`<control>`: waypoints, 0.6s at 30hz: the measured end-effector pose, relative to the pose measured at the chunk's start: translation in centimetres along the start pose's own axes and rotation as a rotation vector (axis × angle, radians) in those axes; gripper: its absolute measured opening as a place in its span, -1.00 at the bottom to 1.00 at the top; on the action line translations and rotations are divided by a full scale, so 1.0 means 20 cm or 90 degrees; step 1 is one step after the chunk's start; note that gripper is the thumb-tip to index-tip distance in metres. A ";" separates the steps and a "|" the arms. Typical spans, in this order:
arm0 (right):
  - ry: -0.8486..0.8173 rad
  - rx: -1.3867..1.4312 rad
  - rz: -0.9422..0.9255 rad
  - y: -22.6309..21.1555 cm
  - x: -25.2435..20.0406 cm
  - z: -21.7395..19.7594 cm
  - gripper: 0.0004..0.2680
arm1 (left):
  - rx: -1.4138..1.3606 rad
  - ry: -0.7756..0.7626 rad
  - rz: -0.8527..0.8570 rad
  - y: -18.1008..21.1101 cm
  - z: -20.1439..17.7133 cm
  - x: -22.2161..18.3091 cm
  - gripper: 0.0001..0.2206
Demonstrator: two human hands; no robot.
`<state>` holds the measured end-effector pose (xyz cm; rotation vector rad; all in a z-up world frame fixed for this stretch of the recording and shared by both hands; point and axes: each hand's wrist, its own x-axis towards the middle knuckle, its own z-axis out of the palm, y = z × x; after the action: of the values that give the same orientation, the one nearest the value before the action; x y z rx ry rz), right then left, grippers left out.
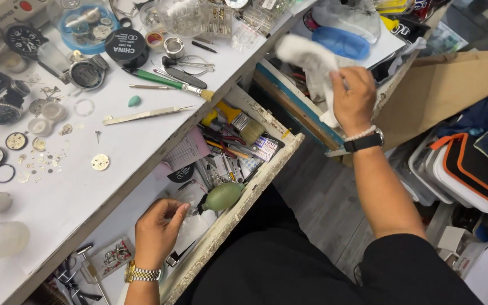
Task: Assembling and repairing delicate watch components using precision tools like tweezers and applicators at a workbench.
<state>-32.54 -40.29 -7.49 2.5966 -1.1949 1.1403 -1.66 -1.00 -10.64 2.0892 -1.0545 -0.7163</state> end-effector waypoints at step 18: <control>0.055 0.326 -0.212 -0.59 0.56 -0.18 -0.81 | -0.007 -0.010 -0.055 0.04 -0.07 -0.01 -0.83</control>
<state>-21.90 -37.88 5.26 2.8968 -0.4601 1.6212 -1.18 -0.70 -9.02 2.1325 -0.9719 -0.7809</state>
